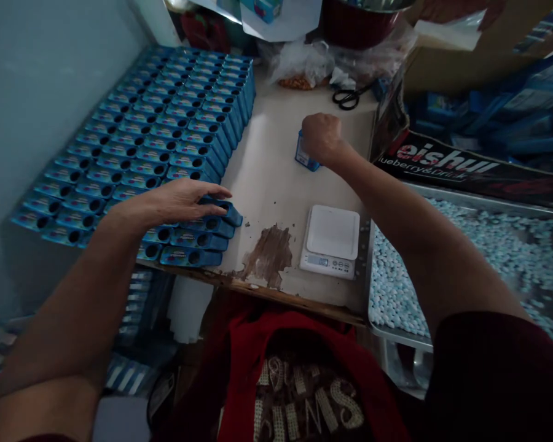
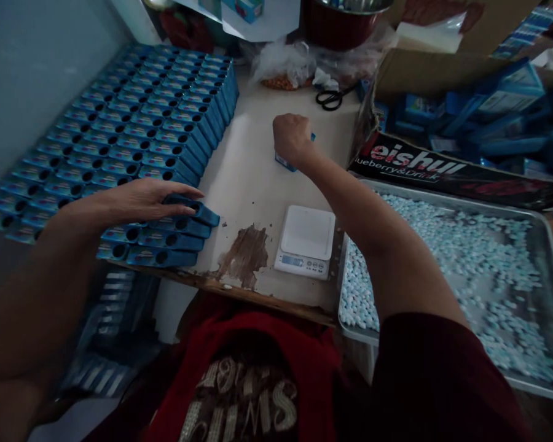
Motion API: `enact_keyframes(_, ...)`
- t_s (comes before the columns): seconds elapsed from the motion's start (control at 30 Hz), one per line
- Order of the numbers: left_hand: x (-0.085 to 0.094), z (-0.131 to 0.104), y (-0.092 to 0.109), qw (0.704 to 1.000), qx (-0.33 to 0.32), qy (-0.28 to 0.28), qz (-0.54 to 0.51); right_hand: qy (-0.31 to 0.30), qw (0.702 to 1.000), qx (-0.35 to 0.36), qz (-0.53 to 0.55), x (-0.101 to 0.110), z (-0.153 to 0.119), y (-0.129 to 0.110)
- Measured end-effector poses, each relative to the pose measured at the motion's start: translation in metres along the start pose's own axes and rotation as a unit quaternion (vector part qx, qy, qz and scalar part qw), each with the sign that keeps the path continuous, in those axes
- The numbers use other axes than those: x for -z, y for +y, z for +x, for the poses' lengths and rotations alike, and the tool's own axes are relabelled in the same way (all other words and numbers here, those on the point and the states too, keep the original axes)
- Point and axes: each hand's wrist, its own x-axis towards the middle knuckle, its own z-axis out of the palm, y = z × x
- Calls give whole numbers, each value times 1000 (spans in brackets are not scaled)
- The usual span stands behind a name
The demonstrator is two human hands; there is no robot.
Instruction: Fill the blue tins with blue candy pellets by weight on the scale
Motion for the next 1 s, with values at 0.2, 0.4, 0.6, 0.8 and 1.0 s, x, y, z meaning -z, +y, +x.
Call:
enact_keyframes(0.2, -15, -14, 74, 978, -29, 206, -10, -57, 980, 89, -167, 40, -81, 16)
enact_keyframes(0.4, -77, 64, 125, 951, -105, 134, -257, -97, 940, 306, -118, 65, -186, 44)
enact_keyframes(0.6, -129, 129, 163, 911, -195, -51, -359, -101, 944, 308, 60, 52, -229, 69)
enact_keyframes(0.8, -153, 109, 175, 925, -141, 87, -341, 19, 993, 64, 101, 30, -294, 139)
enact_keyframes(1.0, -157, 96, 169, 935, -141, 104, -308, -29, 999, 1, -23, -48, -369, 202)
